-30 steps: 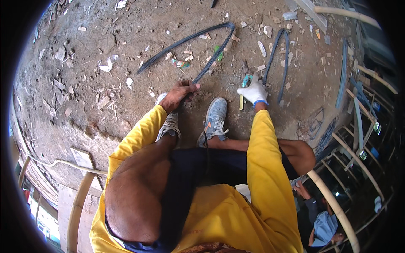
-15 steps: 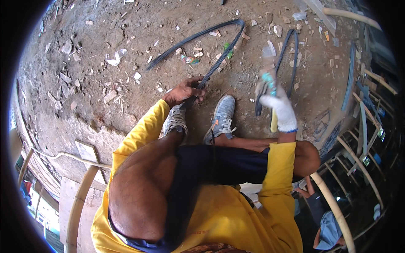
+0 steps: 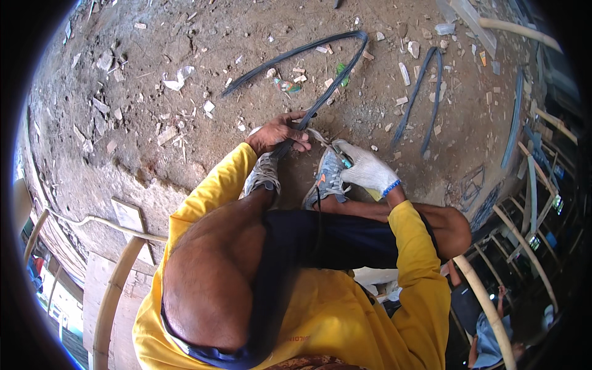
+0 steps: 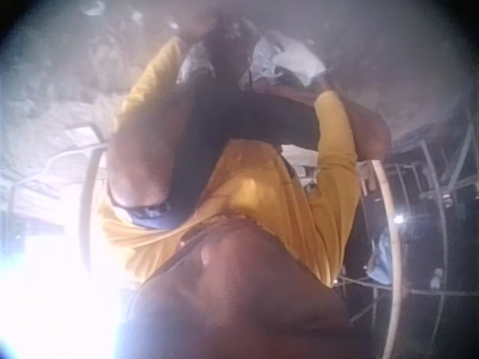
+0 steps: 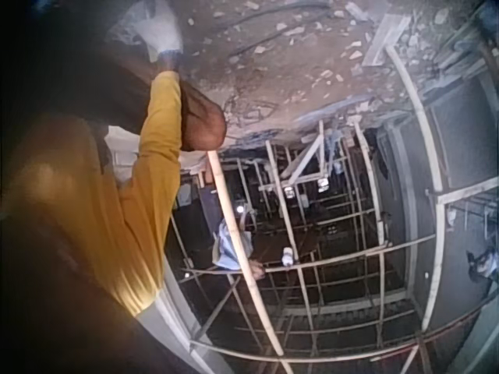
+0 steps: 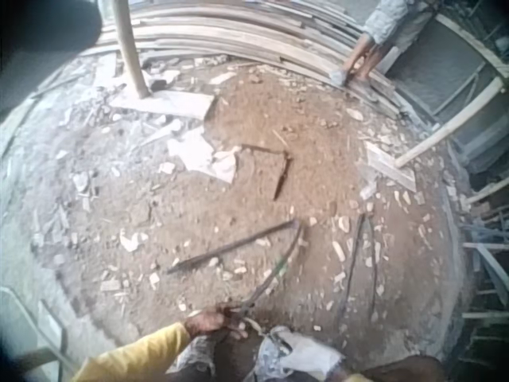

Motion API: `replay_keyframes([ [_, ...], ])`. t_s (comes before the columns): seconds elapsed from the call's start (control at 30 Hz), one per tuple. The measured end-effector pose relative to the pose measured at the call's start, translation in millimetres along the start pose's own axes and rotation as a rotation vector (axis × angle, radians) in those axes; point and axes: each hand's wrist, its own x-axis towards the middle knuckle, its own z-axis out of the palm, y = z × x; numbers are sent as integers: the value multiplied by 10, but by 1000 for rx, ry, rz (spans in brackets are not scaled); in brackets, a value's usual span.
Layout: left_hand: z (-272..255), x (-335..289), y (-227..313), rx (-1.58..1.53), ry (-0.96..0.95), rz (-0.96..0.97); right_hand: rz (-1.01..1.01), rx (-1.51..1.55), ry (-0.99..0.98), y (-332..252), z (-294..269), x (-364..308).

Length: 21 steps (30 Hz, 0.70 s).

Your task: The person bends and shapes a long steel bar by hand into a curved form, then uses pliers to cut and adjust smaller pieces. The person places the shaped bar onto a rebar cage structure.

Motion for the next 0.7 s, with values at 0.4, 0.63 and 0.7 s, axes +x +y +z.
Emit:
replay_keyframes([
  [0.4,-90,41,-77,11,-7,10,69,5,115,-77,112,-23],
  [0.63,-120,98,-61,773,296,178,390,-328,177,-139,17,107],
  [0.7,-38,174,-79,1017,475,276,529,-299,271,-88,-37,256],
])
